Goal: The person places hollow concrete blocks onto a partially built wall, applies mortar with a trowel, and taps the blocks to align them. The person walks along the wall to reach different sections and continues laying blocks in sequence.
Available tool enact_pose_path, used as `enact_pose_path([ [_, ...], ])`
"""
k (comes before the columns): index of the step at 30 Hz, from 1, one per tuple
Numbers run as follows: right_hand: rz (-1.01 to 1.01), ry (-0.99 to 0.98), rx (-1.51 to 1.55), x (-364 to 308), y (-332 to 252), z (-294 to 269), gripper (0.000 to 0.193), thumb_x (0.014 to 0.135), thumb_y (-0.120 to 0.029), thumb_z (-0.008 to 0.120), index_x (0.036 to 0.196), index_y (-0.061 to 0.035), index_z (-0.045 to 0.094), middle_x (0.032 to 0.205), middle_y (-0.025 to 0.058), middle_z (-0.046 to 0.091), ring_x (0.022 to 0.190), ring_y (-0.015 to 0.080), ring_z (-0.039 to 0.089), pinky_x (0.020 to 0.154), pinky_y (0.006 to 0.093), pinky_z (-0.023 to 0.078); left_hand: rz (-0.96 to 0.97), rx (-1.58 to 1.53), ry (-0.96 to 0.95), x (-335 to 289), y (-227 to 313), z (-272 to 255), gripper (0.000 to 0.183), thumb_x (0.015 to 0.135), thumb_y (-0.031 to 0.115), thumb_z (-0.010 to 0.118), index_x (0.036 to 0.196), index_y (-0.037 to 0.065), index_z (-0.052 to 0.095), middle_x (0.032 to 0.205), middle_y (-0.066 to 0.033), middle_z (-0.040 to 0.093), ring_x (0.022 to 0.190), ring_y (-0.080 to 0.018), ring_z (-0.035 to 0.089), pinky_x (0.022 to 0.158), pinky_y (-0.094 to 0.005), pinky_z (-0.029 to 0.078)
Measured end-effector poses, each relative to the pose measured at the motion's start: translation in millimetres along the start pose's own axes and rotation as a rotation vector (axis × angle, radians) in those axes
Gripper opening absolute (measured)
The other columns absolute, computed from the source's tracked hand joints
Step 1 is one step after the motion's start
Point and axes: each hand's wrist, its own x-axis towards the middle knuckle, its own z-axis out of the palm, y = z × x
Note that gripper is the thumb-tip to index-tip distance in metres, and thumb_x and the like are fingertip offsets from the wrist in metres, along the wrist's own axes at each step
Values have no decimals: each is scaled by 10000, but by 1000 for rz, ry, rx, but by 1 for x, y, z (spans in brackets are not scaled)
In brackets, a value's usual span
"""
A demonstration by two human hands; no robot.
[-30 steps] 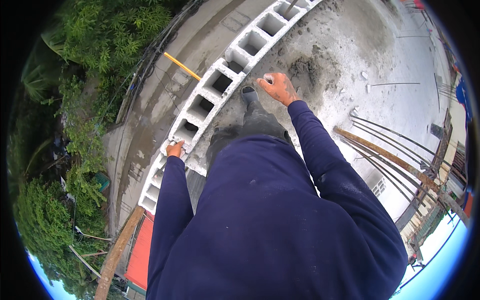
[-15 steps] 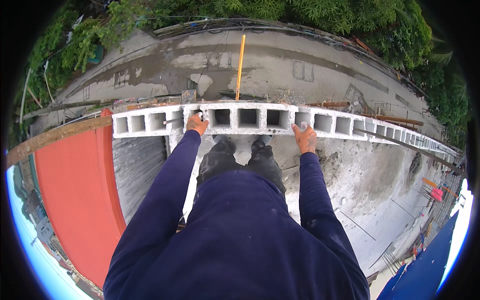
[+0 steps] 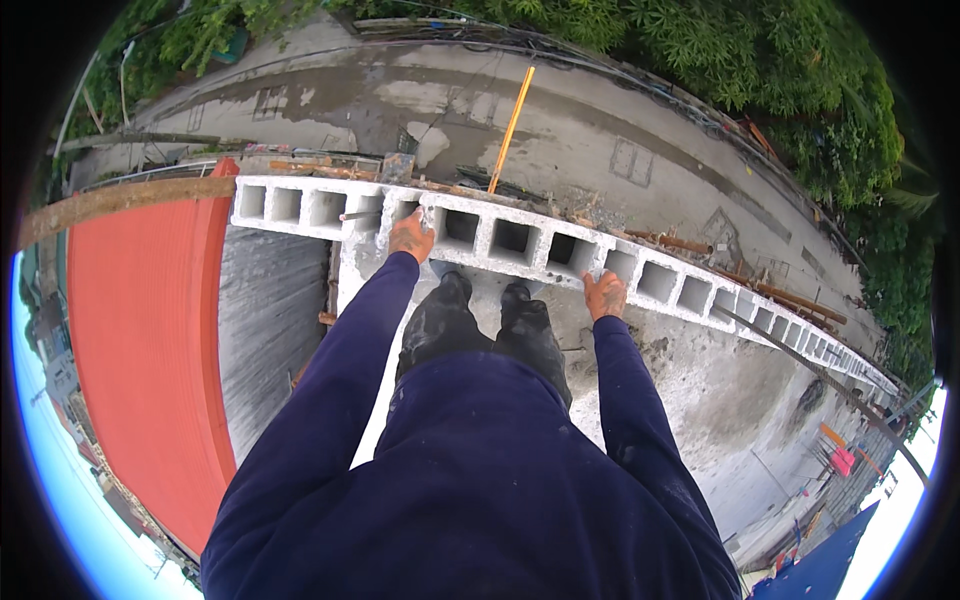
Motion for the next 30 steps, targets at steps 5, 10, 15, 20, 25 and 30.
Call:
enact_pose_path([
  [5, 39, 7, 50, -1, 2, 4, 461, 730, -427, 651, 743, 30, 590, 706, 241, 601, 697, 400, 592, 654, 453, 474, 4, 40, -32, 6, 1, 5, 543, 742, 245, 634, 1195, 1, 459, 1012, -232, 598, 983, -360, 564, 864, -414, 444],
  [10, 79, 22, 76, -3, -1, 3, 430, 726, -403, 656, 693, 20, 586, 707, 240, 603, 706, 397, 596, 659, 453, 474, 13, 94, -17, 8, 4, 5, 469, 745, 223, 628, 1128, -9, 487, 994, -226, 605, 966, -367, 568, 851, -427, 450],
  [15, 81, -26, 68, -3, -3, -1, 414, 733, -393, 655, 696, 13, 584, 674, 222, 599, 702, 383, 598, 658, 446, 473, 22, 80, -6, 7, 5, 4, 509, 729, 220, 640, 1153, -15, 487, 1006, -245, 594, 980, -382, 556, 856, -426, 440],
  [20, 83, -23, 16, -3, -6, -3, 409, 738, -391, 652, 697, 10, 587, 666, 216, 600, 693, 380, 600, 652, 442, 471, 9, 110, -28, 8, 9, 1, 486, 731, 217, 642, 1132, -16, 496, 1000, -241, 597, 973, -380, 559, 855, -425, 441],
  [25, 78, -42, 34, -2, -7, -7, 413, 745, -392, 645, 717, 16, 589, 681, 227, 604, 708, 377, 605, 653, 431, 473, 9, 160, -39, 6, 15, -4, 393, 752, 211, 633, 1050, -14, 513, 989, -233, 603, 953, -367, 575, 844, -418, 457],
  [30, 91, -57, 42, -2, -6, -8, 407, 748, -381, 648, 706, 19, 585, 662, 229, 595, 681, 386, 602, 642, 435, 474, 1, 154, -52, 7, 15, -4, 398, 740, 208, 636, 1038, -28, 518, 962, -240, 605, 948, -373, 573, 839, -421, 455],
])
